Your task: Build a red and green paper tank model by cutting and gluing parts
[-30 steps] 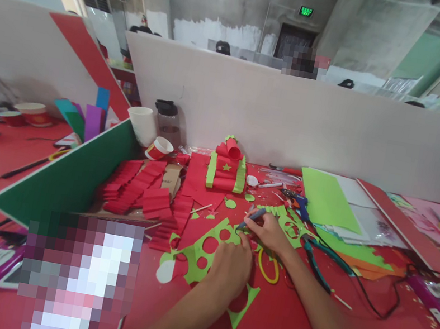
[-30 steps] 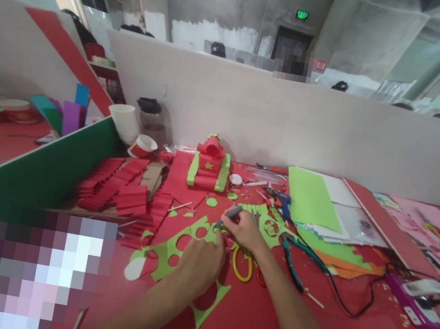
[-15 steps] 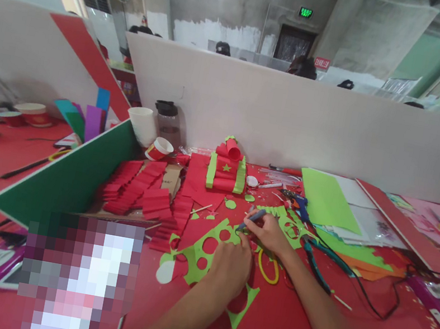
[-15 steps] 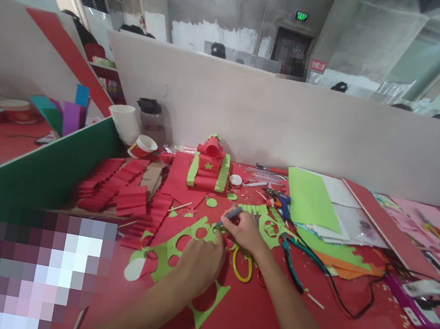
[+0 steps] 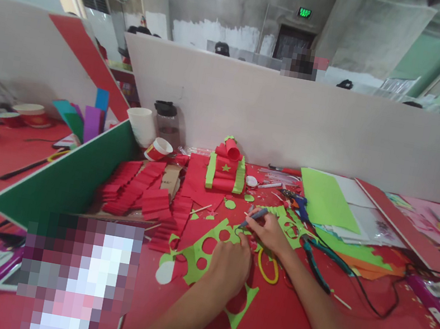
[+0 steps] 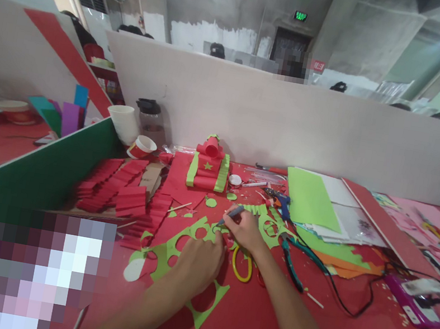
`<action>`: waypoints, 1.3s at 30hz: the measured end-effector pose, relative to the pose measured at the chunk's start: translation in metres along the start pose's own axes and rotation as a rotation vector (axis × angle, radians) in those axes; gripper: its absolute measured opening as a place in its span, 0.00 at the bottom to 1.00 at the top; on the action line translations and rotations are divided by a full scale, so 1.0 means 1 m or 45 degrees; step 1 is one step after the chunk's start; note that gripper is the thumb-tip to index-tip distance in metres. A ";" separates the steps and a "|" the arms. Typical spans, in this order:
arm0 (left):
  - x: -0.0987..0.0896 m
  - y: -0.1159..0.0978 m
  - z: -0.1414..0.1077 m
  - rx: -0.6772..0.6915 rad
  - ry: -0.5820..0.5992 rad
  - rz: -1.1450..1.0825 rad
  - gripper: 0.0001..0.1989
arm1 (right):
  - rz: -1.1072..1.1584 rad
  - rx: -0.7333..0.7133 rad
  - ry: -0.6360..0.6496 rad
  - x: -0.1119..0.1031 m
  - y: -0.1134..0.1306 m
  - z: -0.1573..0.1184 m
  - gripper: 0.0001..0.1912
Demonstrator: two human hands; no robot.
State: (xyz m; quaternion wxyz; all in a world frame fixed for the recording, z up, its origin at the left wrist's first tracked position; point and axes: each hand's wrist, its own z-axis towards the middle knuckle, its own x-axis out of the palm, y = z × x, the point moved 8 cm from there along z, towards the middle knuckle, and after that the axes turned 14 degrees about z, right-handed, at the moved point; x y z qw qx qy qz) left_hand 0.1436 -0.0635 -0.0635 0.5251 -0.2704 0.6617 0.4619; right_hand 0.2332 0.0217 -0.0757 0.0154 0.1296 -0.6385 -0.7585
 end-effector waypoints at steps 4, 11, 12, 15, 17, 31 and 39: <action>-0.002 0.001 0.000 -0.003 -0.019 0.018 0.25 | -0.062 -0.044 -0.020 -0.002 0.005 0.000 0.13; -0.006 0.004 -0.003 -0.006 -0.025 -0.004 0.25 | -0.075 -0.105 -0.014 -0.002 0.010 0.000 0.11; -0.007 0.005 -0.003 -0.006 -0.030 -0.006 0.25 | -0.093 -0.116 -0.019 -0.002 0.011 0.000 0.11; -0.010 0.005 -0.004 0.000 -0.049 -0.008 0.24 | -0.134 -0.131 -0.056 -0.004 0.012 -0.001 0.11; -0.009 0.005 -0.004 -0.001 -0.050 -0.011 0.24 | -0.124 -0.131 -0.064 -0.005 0.012 -0.001 0.11; -0.004 0.004 -0.002 0.001 -0.037 -0.031 0.25 | -0.193 -0.145 -0.067 -0.005 0.012 -0.001 0.10; -0.002 0.005 -0.001 0.000 -0.005 -0.040 0.25 | -0.181 -0.170 -0.066 -0.005 0.012 -0.003 0.08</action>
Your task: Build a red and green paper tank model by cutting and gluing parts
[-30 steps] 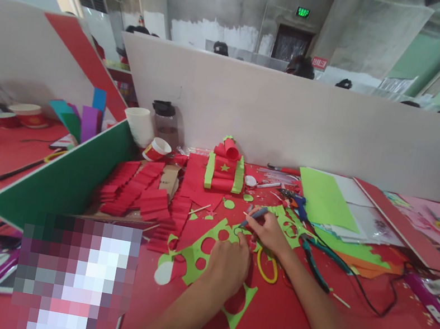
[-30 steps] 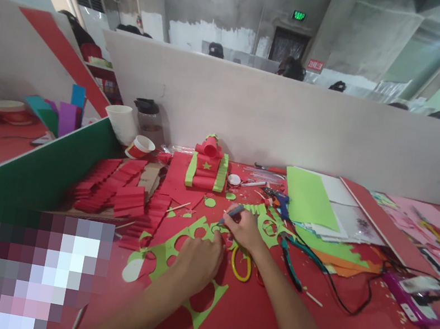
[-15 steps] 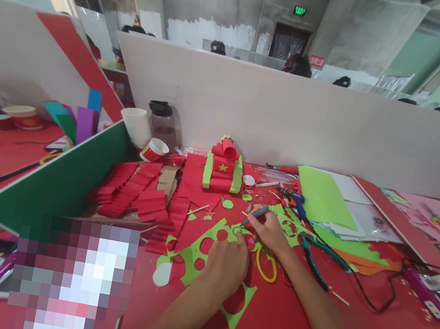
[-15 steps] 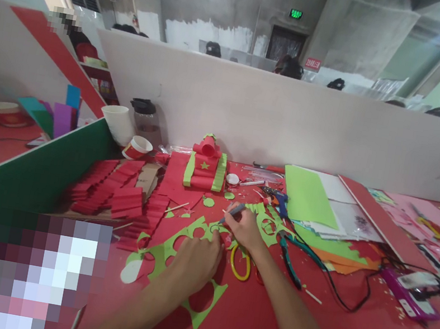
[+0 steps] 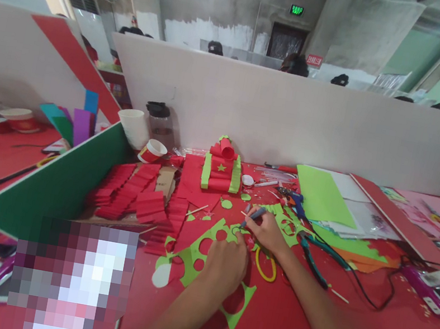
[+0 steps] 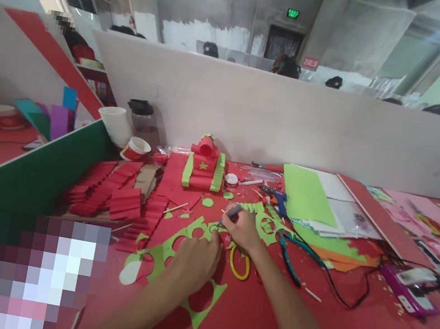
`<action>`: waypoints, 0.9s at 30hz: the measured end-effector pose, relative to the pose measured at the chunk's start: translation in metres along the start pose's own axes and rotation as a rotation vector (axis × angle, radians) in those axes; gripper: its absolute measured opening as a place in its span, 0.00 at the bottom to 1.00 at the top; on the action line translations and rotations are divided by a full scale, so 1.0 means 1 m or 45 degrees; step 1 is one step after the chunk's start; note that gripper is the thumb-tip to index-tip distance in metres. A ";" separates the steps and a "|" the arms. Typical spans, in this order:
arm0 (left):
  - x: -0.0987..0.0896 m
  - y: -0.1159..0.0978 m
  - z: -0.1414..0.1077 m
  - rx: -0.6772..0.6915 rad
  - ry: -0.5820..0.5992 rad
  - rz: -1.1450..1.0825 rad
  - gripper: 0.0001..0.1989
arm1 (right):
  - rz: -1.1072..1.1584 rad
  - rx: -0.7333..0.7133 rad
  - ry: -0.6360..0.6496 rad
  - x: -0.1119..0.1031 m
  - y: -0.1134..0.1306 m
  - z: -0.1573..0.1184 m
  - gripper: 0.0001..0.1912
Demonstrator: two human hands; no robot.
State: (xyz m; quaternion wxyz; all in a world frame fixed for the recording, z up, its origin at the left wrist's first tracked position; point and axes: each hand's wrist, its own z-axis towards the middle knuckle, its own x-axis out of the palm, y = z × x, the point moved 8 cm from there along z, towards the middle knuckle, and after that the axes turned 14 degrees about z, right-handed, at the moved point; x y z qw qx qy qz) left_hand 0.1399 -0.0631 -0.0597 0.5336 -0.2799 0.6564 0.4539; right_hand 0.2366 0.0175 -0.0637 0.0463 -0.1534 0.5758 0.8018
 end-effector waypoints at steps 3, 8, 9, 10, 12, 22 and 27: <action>0.000 0.000 0.000 -0.004 0.000 0.004 0.25 | -0.003 -0.002 -0.005 0.000 0.001 0.000 0.08; 0.002 0.000 0.000 -0.002 -0.004 0.029 0.25 | -0.031 -0.001 -0.018 -0.001 0.003 0.000 0.07; 0.002 0.000 0.000 0.003 -0.009 0.039 0.25 | -0.031 0.003 -0.017 -0.001 0.003 0.000 0.07; 0.002 -0.001 0.000 0.006 -0.016 0.049 0.25 | -0.025 0.007 -0.014 -0.001 0.004 0.000 0.07; 0.001 -0.001 0.000 0.007 -0.023 0.060 0.25 | -0.010 0.012 -0.008 0.000 0.004 0.000 0.07; -0.002 0.001 0.000 -0.003 0.011 -0.021 0.25 | -0.014 -0.004 0.041 0.004 0.000 0.002 0.07; -0.003 0.001 -0.001 -0.001 0.016 -0.010 0.24 | -0.027 0.000 0.080 0.007 0.000 0.001 0.06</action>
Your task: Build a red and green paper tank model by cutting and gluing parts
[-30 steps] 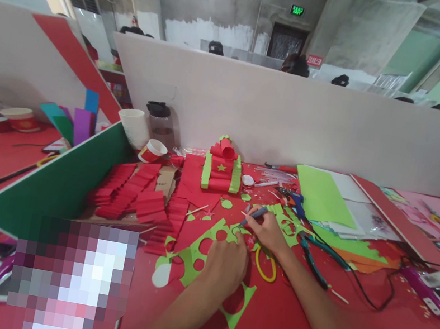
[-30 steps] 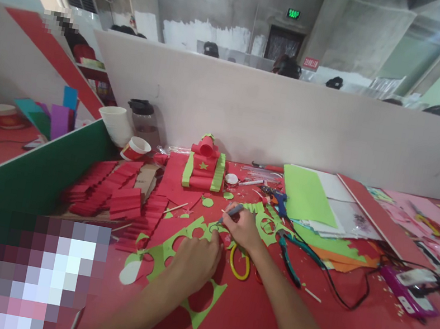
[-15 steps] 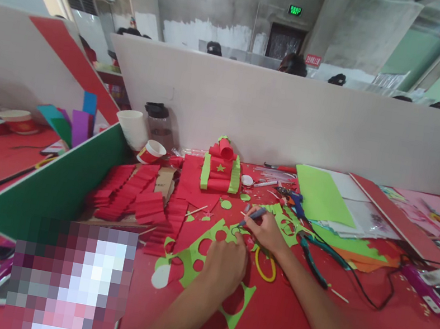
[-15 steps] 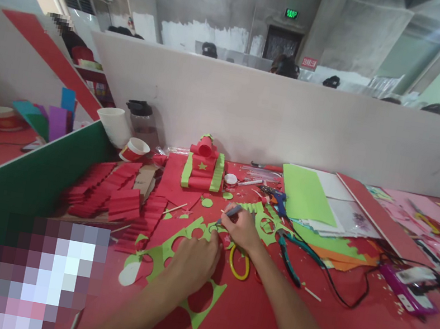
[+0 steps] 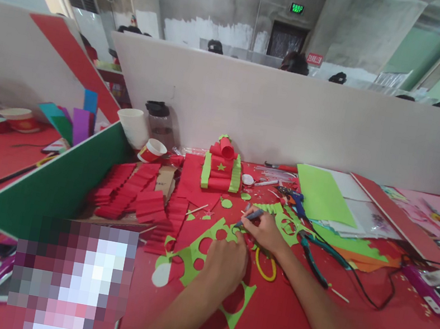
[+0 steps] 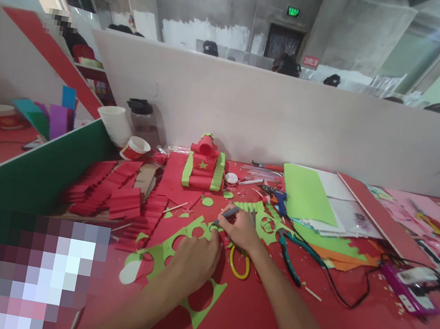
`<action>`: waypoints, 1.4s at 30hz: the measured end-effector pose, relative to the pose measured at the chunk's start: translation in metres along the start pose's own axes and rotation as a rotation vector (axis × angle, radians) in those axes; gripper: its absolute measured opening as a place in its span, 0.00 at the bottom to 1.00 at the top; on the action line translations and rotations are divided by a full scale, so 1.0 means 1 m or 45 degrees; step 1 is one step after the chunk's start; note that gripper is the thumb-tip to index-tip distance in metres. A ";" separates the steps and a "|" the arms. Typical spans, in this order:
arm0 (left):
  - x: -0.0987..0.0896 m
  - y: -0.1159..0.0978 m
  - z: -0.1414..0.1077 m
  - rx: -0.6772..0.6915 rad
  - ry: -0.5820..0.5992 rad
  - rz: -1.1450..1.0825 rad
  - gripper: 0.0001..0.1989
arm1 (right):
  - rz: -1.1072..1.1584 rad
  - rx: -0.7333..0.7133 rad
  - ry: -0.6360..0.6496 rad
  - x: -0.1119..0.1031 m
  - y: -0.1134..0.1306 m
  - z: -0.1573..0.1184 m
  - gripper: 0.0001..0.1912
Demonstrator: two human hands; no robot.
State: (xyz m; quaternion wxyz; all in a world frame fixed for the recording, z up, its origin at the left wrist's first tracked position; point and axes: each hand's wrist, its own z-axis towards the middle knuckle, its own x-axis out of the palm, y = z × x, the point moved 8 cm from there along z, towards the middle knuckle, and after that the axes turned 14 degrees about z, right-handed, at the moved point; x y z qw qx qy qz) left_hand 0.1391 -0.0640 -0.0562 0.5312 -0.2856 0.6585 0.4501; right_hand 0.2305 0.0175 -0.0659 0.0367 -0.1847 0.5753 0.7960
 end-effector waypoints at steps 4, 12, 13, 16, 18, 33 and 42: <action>0.000 -0.001 -0.001 0.012 -0.012 0.003 0.25 | 0.020 -0.008 -0.023 -0.001 0.001 0.000 0.07; 0.002 0.000 0.001 0.001 -0.010 -0.007 0.25 | 0.026 -0.019 0.008 0.001 0.001 0.000 0.06; 0.002 0.000 0.001 0.000 -0.014 -0.005 0.25 | 0.026 -0.019 -0.005 0.001 0.001 0.000 0.06; 0.002 -0.001 0.000 0.005 -0.018 -0.002 0.25 | 0.020 -0.002 -0.006 0.000 -0.001 0.000 0.06; 0.003 -0.001 0.000 0.005 -0.013 -0.009 0.25 | 0.045 0.005 0.003 0.001 -0.002 0.001 0.06; 0.008 0.072 0.011 -0.191 0.064 -0.389 0.17 | 0.025 -0.058 0.011 -0.016 0.005 -0.001 0.12; 0.010 0.065 0.055 0.236 0.235 -0.486 0.09 | -0.244 -0.103 0.178 -0.002 0.013 -0.010 0.12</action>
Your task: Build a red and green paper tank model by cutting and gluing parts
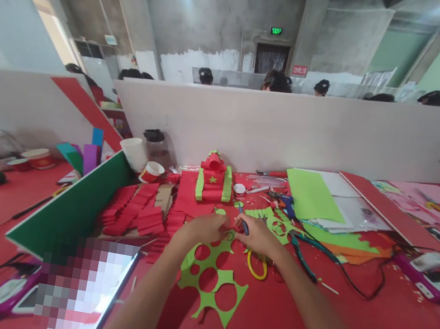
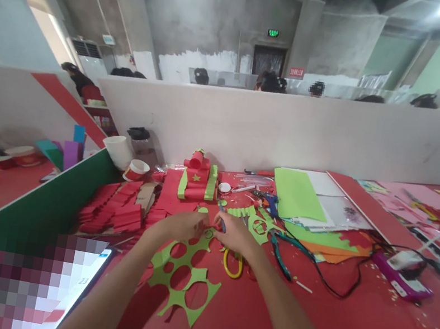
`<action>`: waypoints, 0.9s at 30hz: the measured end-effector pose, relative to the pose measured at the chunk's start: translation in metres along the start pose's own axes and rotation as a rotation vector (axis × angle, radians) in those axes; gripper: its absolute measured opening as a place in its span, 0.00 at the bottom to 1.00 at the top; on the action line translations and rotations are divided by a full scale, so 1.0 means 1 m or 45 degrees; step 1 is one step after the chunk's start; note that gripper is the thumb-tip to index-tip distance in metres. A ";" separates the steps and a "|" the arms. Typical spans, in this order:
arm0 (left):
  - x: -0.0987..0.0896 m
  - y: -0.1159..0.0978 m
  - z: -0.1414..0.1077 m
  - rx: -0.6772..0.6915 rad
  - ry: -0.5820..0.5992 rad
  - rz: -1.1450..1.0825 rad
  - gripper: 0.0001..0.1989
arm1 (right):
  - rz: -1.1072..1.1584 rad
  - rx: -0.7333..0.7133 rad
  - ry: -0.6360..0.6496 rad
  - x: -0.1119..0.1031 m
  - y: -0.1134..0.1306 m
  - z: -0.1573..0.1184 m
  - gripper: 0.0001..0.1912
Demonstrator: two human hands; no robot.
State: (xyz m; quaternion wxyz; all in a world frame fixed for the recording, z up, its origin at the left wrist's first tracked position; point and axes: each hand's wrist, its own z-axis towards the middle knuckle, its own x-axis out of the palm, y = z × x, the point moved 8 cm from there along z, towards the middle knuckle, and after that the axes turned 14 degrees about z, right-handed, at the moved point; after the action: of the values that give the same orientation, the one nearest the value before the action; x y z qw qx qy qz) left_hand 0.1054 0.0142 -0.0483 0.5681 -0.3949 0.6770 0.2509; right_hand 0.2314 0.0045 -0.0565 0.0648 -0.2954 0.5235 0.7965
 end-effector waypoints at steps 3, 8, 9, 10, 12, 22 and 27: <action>0.011 0.000 0.015 0.123 0.041 -0.108 0.08 | 0.009 -0.030 0.008 0.004 -0.002 0.001 0.14; 0.020 0.007 0.021 0.144 -0.041 -0.177 0.10 | 0.051 0.021 0.013 0.010 -0.012 0.004 0.15; 0.021 0.008 0.020 0.145 -0.051 -0.191 0.10 | 0.064 0.029 0.014 0.011 -0.013 0.005 0.15; 0.021 0.008 0.019 0.147 -0.049 -0.212 0.10 | 0.076 0.034 0.012 0.012 -0.014 0.005 0.15; 0.021 0.008 0.017 0.155 -0.029 -0.268 0.10 | 0.100 0.037 0.007 0.013 -0.015 0.006 0.15; 0.027 0.009 0.018 0.240 -0.062 -0.397 0.08 | 0.179 0.123 0.044 0.015 -0.021 0.008 0.11; 0.028 0.019 0.022 0.272 -0.101 -0.433 0.07 | 0.242 0.128 0.037 0.014 -0.020 0.008 0.11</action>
State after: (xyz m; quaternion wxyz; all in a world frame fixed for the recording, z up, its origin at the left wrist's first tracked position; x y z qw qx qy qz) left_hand 0.1010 0.0355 -0.0827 0.6673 -0.4308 0.6004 0.0934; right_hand 0.2252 0.0181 -0.0780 -0.0038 -0.2522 0.5894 0.7675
